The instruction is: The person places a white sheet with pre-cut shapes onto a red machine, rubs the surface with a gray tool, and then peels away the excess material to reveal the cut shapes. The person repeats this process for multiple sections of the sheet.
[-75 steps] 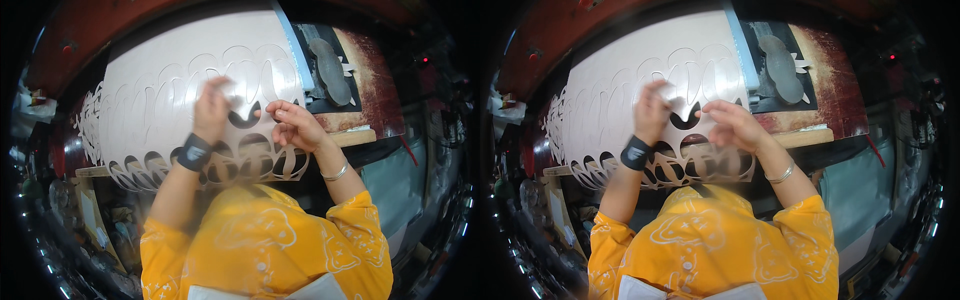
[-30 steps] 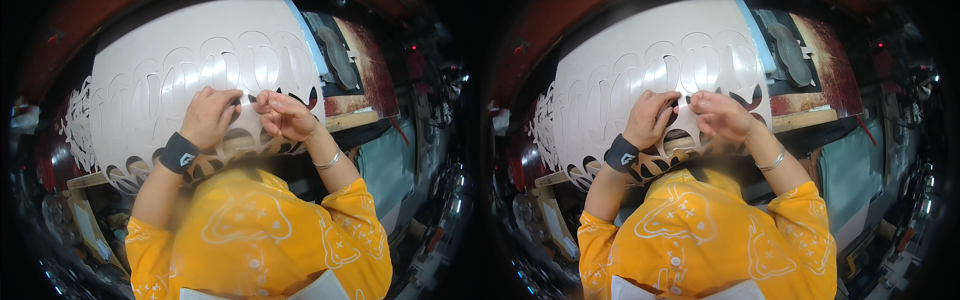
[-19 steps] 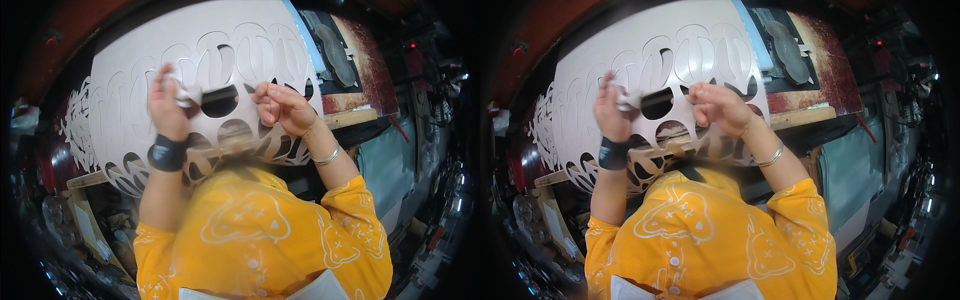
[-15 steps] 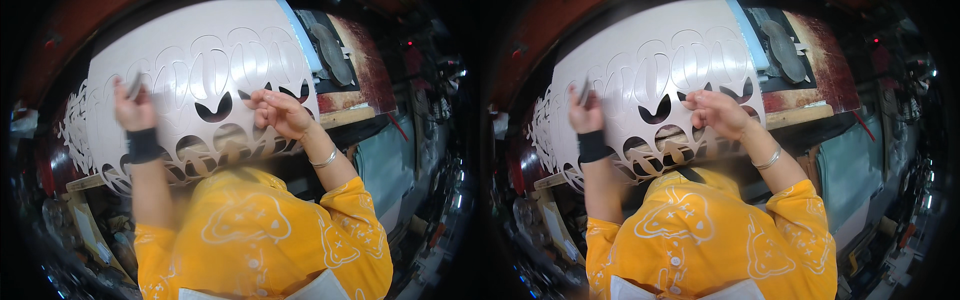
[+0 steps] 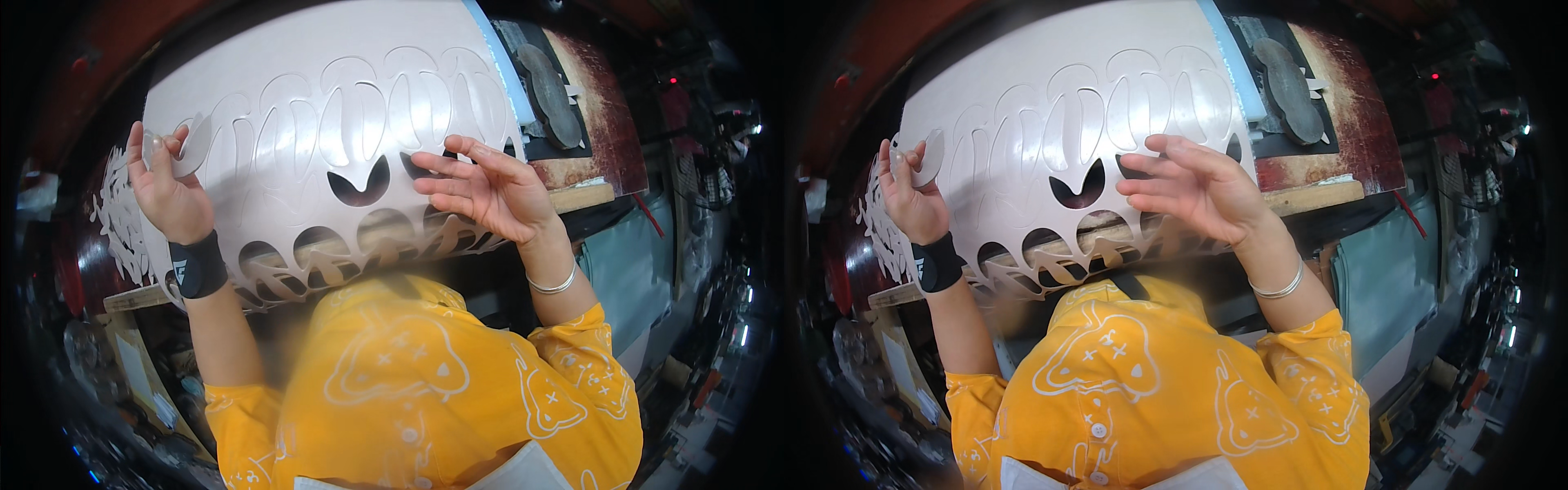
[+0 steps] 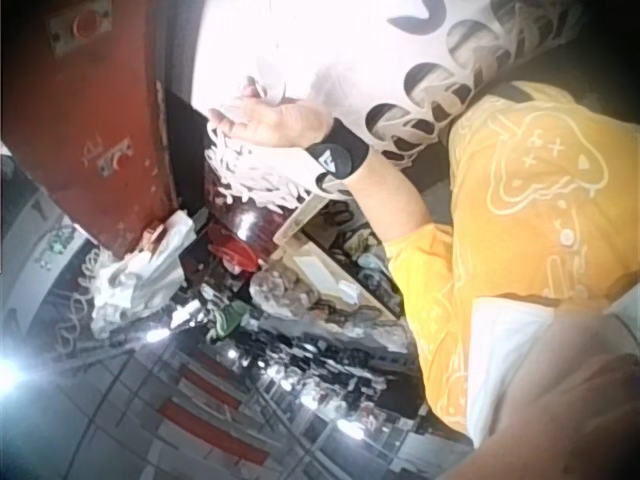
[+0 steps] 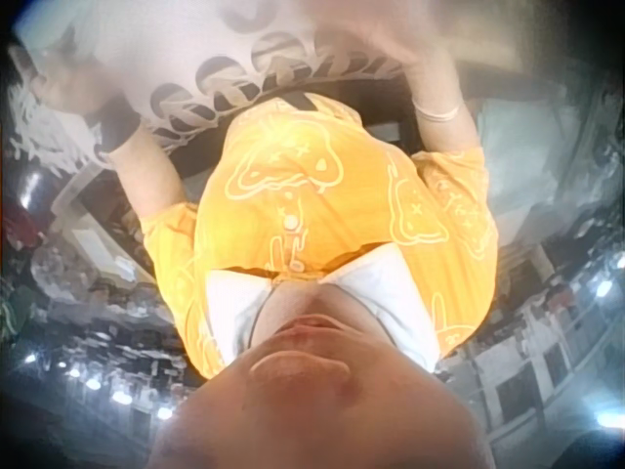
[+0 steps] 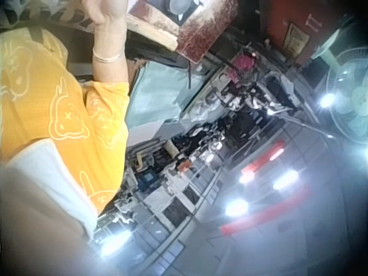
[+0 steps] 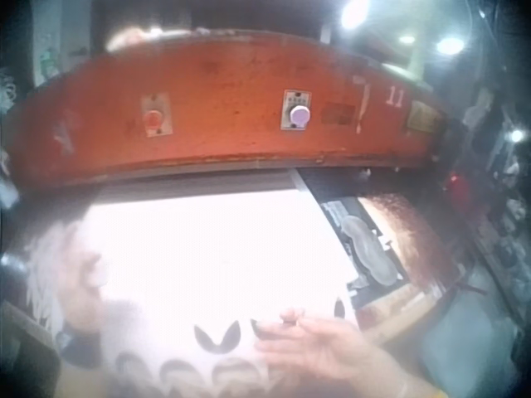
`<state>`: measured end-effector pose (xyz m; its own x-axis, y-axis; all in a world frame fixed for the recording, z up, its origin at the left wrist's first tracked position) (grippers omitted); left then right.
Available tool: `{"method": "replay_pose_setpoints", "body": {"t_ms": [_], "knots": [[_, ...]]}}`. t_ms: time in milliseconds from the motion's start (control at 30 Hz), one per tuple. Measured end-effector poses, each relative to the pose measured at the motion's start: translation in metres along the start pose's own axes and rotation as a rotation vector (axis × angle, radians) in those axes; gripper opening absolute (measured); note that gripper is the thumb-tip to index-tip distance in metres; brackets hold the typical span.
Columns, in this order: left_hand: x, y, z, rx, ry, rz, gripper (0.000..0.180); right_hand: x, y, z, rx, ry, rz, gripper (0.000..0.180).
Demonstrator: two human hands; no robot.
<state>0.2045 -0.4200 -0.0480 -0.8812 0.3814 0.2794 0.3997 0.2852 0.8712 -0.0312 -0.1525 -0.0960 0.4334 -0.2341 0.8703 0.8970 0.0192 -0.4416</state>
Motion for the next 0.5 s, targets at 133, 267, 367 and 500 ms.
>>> {"method": "replay_pose_setpoints", "body": {"t_ms": [133, 267, 367, 500], "knots": [[0.002, -0.002, -0.005, -0.003, -0.062, 0.004, 0.038, 0.003, 0.0, -0.003, 0.03, -0.062, 0.014, 0.03], [0.024, 0.014, 0.01, 0.122, -0.158, -0.445, 0.031, 0.011, 0.007, -0.012, 0.056, -0.031, 0.138, 0.03], [0.073, 0.019, 0.046, 0.314, -0.562, -0.815, 0.032, 0.025, 0.033, -0.019, 0.253, -0.013, 0.482, 0.034], [0.096, 0.005, 0.08, 0.253, -0.817, -0.859, 0.037, 0.05, 0.058, -0.036, 0.362, -0.09, 0.772, 0.037]]}}
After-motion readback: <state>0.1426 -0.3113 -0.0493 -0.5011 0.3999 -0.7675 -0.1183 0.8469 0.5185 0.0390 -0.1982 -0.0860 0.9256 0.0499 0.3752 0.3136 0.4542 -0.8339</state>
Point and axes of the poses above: each hand's wrist, its own z-axis away from the middle knuckle, its own x-axis out of the palm, y = z × x, the point moved 8 cm from there along -z, towards the middle knuckle, and after that the axes turned 6 degrees about -y, right-handed, at the moved point
